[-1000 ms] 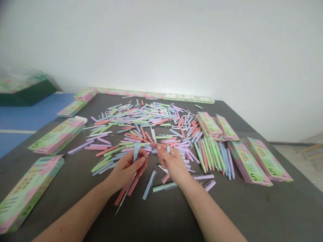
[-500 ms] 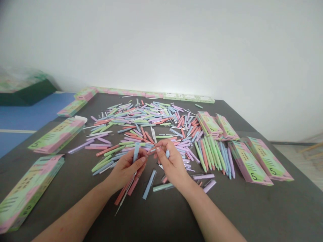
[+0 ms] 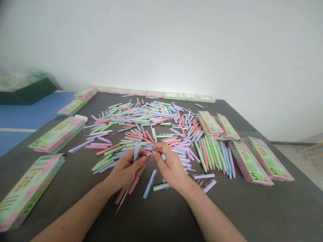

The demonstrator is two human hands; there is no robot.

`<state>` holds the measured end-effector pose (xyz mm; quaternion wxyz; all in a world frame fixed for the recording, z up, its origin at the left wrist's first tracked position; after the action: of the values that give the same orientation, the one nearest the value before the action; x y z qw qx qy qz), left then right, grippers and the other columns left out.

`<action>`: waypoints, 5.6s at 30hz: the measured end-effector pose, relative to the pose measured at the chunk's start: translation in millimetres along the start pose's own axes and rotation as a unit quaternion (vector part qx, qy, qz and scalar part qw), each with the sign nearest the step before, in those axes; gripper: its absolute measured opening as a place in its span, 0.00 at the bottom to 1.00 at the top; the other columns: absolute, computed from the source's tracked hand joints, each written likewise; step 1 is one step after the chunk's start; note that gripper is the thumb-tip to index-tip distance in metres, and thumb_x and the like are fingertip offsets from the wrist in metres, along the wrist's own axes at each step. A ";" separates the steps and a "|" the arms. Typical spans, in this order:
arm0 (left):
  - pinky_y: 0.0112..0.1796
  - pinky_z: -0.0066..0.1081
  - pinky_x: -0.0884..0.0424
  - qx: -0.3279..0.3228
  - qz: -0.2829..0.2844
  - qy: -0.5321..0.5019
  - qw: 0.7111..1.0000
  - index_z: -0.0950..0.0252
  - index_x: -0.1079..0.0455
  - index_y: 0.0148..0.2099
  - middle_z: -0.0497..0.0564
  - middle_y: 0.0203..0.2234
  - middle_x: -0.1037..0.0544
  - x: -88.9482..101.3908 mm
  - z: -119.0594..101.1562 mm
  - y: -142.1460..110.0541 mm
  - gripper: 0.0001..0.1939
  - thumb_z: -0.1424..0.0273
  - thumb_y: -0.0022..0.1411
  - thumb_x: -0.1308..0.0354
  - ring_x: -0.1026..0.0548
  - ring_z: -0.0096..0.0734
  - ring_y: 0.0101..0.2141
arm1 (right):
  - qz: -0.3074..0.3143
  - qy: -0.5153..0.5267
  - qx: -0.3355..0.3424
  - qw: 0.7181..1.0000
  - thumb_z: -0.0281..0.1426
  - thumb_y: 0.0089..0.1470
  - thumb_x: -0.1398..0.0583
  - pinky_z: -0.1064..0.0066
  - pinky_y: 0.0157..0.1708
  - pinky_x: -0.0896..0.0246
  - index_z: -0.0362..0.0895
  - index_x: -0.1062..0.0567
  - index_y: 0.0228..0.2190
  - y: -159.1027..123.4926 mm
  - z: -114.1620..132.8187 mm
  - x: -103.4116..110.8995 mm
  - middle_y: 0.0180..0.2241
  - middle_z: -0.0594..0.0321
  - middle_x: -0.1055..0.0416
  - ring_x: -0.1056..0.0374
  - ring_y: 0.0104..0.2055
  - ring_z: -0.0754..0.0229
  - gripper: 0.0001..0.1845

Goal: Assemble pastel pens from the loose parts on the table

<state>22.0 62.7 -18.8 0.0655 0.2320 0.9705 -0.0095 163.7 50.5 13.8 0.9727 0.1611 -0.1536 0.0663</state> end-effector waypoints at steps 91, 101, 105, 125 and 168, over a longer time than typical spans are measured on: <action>0.40 0.27 0.30 -0.159 -0.053 0.313 0.935 0.64 0.24 0.48 0.51 0.38 0.18 11.9 -24.3 -2.0 0.14 0.68 0.65 0.47 0.22 0.32 0.38 | -0.031 0.134 -0.091 0.986 0.40 0.58 0.43 0.76 0.15 0.56 0.43 0.24 0.41 2.3 -21.7 -8.7 0.20 0.67 0.35 0.49 0.16 0.70 0.16; 0.43 0.29 0.31 -0.131 -0.049 0.280 0.950 0.63 0.24 0.48 0.50 0.39 0.19 12.1 -22.2 0.5 0.14 0.66 0.65 0.47 0.23 0.34 0.40 | -0.041 0.149 -0.097 0.983 0.41 0.56 0.41 0.76 0.17 0.53 0.44 0.23 0.42 2.0 -18.2 -9.2 0.22 0.65 0.32 0.46 0.18 0.69 0.17; 0.43 0.29 0.32 -0.108 -0.061 0.239 0.963 0.63 0.23 0.46 0.50 0.35 0.20 14.1 -23.6 1.4 0.14 0.65 0.65 0.47 0.25 0.35 0.39 | -0.051 0.229 -0.125 0.964 0.39 0.54 0.40 0.77 0.14 0.59 0.43 0.25 0.43 4.0 -19.2 -7.4 0.26 0.65 0.31 0.52 0.16 0.73 0.17; 0.18 0.15 0.45 -0.034 -0.187 0.002 0.982 0.64 0.30 0.37 0.41 0.19 0.42 29.8 -13.9 -1.2 0.16 0.56 0.62 0.46 0.47 0.17 0.19 | 0.104 -0.265 -0.132 0.950 0.28 0.49 0.44 0.71 0.32 0.44 0.43 0.22 0.28 14.6 -27.9 33.2 0.28 0.63 0.24 0.32 0.29 0.60 0.09; 0.25 0.25 0.40 -0.061 -0.101 0.148 0.982 0.66 0.26 0.46 0.46 0.22 0.32 17.3 -19.0 -1.0 0.16 0.62 0.63 0.46 0.36 0.25 0.24 | -0.186 0.275 -0.114 0.936 0.36 0.48 0.36 0.77 0.12 0.65 0.44 0.33 0.26 13.5 -9.4 37.2 0.18 0.72 0.37 0.59 0.13 0.74 0.12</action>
<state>4.0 70.5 -2.2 -0.0662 0.1275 0.9866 0.0778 199.0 69.3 21.2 0.9836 0.0506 0.1463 -0.0924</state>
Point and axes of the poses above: each hand's wrist, its own y-axis towards the middle knuckle, its own x-axis out of the back of the hand, z = x × y, the point moved 5 cm from there along y, towards the middle knuckle
